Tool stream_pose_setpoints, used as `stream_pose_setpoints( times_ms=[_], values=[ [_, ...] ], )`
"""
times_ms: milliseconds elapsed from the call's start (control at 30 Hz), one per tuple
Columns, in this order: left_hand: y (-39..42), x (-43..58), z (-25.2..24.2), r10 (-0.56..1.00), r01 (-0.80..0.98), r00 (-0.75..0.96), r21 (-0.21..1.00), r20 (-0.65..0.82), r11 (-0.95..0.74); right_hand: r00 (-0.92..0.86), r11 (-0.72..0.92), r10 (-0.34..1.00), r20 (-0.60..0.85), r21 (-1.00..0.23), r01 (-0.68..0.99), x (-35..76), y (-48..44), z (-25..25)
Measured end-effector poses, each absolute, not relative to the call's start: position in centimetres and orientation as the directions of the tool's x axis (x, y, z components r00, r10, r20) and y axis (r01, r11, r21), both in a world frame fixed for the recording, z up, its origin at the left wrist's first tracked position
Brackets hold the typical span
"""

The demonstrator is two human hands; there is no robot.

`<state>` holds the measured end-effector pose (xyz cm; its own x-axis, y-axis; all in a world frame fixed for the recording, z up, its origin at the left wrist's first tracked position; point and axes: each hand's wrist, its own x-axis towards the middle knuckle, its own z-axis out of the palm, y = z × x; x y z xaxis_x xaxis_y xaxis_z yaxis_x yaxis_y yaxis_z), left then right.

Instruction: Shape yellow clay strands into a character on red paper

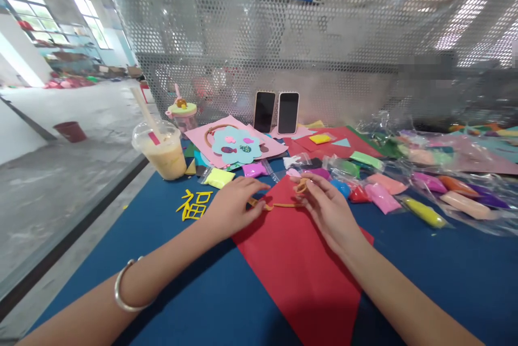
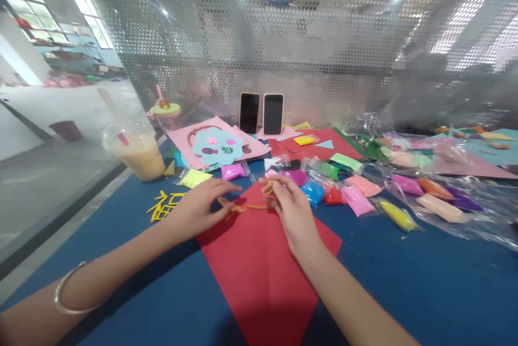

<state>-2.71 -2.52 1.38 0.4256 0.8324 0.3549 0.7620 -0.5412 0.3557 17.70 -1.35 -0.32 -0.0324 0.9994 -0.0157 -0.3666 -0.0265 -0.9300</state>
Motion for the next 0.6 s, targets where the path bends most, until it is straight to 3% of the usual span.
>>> stream_pose_setpoints(
  times_ms=[100, 300, 467, 600],
  values=[
    [-2.6, -3.3, 0.7, 0.796, 0.739, 0.534, 0.300, 0.285, -0.603, -0.010, -0.023, 1.000, -0.021, -0.932, -0.361, 17.9, -0.9, -0.9],
    [-2.8, -3.9, 1.3, 0.767, 0.722, 0.592, 0.261, 0.245, -0.641, -0.036, -0.040, 0.999, -0.030, -0.942, -0.332, 17.5, -0.6, -1.6],
    [-1.9, -4.4, 1.3, 0.852, 0.878, 0.416, 0.104, 0.319, -0.467, -0.055, -0.071, 0.997, -0.055, -0.931, -0.359, 17.5, -0.9, -1.0],
    [-2.0, -3.8, 1.1, 0.845, 0.894, 0.371, 0.099, 0.385, -0.438, -0.048, -0.108, 0.994, -0.097, -0.909, -0.402, 17.5, -1.2, -0.2]
  ],
)
